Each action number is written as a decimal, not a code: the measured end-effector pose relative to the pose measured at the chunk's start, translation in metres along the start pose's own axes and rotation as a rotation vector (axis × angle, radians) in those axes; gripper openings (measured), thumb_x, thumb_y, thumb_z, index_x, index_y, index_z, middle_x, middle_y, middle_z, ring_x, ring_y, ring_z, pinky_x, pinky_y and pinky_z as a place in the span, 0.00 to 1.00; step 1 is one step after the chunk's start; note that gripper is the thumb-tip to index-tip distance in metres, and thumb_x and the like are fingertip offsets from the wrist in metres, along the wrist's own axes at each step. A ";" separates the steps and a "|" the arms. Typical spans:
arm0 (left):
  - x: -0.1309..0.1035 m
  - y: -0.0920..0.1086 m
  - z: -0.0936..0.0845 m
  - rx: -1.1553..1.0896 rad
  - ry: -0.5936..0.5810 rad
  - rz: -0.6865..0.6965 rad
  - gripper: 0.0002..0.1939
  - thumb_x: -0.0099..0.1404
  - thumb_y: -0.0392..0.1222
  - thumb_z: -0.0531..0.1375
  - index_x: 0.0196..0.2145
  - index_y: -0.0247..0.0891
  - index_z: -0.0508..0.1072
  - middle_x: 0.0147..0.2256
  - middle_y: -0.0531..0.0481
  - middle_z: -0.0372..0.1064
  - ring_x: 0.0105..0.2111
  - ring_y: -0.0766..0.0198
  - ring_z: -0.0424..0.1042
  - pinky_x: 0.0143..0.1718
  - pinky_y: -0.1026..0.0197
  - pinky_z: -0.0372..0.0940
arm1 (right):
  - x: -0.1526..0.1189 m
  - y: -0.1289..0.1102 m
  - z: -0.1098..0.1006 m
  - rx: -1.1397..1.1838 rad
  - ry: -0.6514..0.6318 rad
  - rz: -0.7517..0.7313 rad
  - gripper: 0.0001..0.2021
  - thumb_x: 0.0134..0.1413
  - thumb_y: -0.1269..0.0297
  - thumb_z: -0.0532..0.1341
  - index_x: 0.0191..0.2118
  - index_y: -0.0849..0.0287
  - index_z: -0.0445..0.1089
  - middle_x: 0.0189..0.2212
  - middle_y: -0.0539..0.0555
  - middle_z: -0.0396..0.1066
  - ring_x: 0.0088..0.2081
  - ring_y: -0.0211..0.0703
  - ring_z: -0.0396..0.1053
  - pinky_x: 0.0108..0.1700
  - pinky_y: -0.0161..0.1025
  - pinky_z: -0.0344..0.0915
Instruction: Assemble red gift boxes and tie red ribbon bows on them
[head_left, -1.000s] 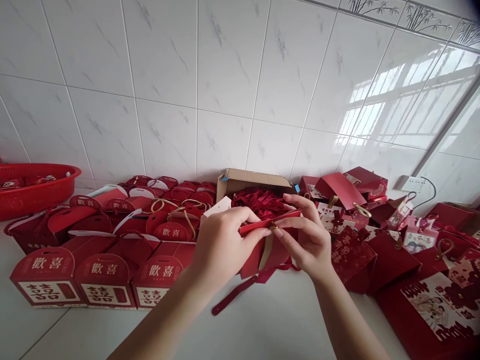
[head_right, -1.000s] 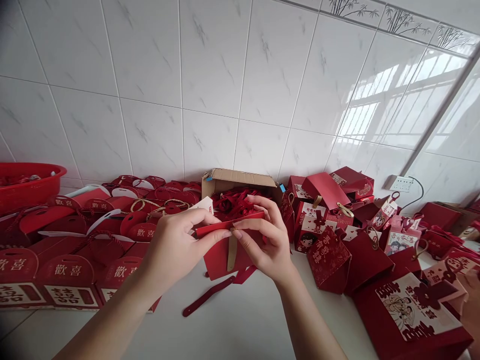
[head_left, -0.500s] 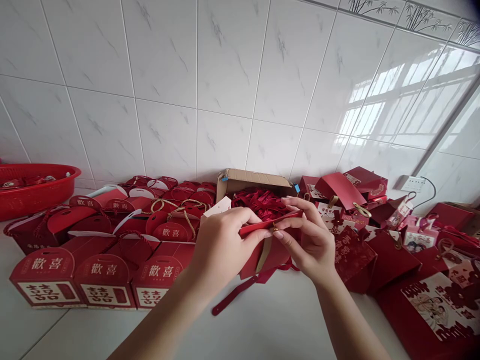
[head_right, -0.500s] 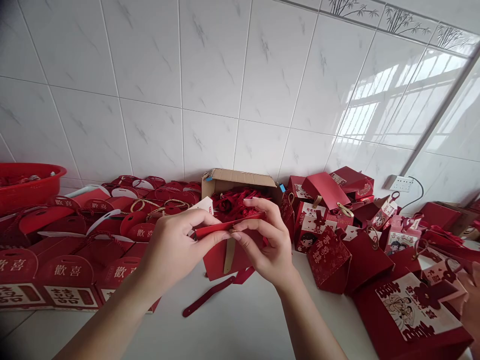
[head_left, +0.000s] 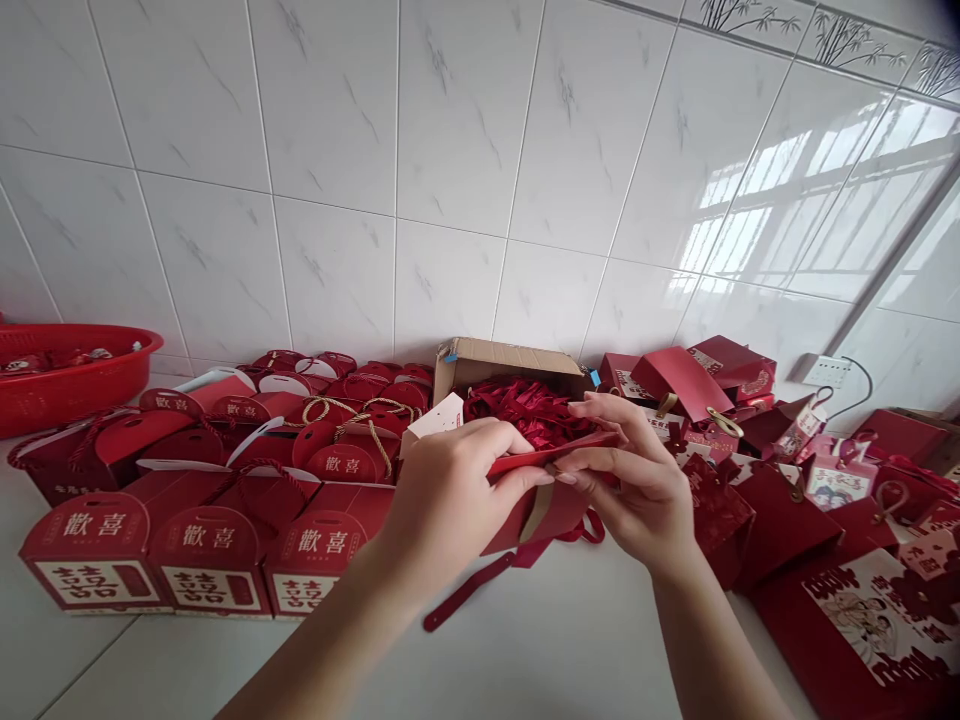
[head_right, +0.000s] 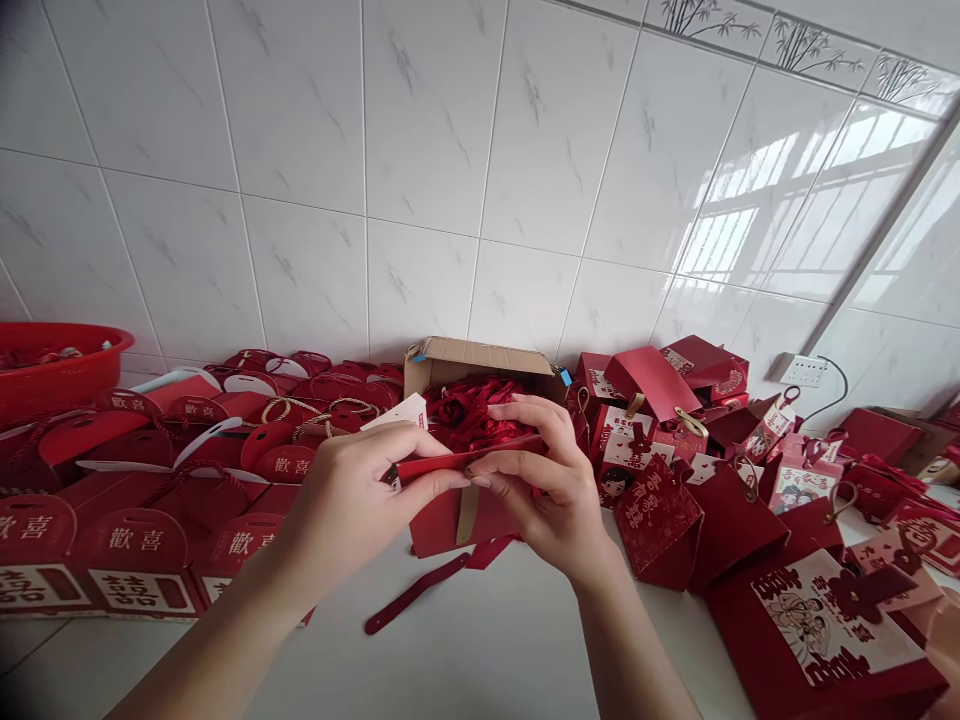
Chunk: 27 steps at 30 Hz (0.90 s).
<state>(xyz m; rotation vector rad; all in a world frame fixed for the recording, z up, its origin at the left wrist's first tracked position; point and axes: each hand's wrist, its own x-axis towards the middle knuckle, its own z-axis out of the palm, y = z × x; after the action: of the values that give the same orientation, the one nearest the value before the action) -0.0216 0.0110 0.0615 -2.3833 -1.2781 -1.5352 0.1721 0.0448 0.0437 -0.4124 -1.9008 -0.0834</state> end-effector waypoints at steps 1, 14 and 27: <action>0.000 0.000 0.000 0.001 -0.008 -0.002 0.04 0.58 0.39 0.66 0.29 0.38 0.75 0.26 0.55 0.74 0.26 0.66 0.69 0.28 0.63 0.61 | 0.001 0.000 -0.002 -0.022 -0.013 -0.015 0.11 0.54 0.75 0.63 0.37 0.50 0.76 0.51 0.54 0.66 0.56 0.53 0.63 0.58 0.58 0.63; -0.002 0.003 0.001 0.012 0.035 0.031 0.04 0.58 0.39 0.67 0.28 0.38 0.75 0.26 0.55 0.74 0.25 0.67 0.69 0.26 0.64 0.60 | 0.007 -0.011 -0.008 -0.168 -0.017 -0.077 0.09 0.54 0.75 0.62 0.38 0.53 0.73 0.46 0.56 0.69 0.53 0.53 0.64 0.57 0.58 0.64; 0.000 0.006 0.001 -0.029 0.082 0.022 0.06 0.59 0.42 0.66 0.28 0.38 0.74 0.26 0.55 0.75 0.25 0.67 0.71 0.28 0.65 0.63 | 0.009 -0.015 -0.007 -0.176 -0.017 -0.028 0.07 0.56 0.75 0.61 0.37 0.55 0.71 0.45 0.57 0.69 0.53 0.51 0.63 0.56 0.55 0.64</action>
<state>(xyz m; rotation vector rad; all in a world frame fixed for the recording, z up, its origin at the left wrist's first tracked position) -0.0168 0.0072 0.0639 -2.3172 -1.2174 -1.6375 0.1711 0.0306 0.0566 -0.5063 -1.9232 -0.2686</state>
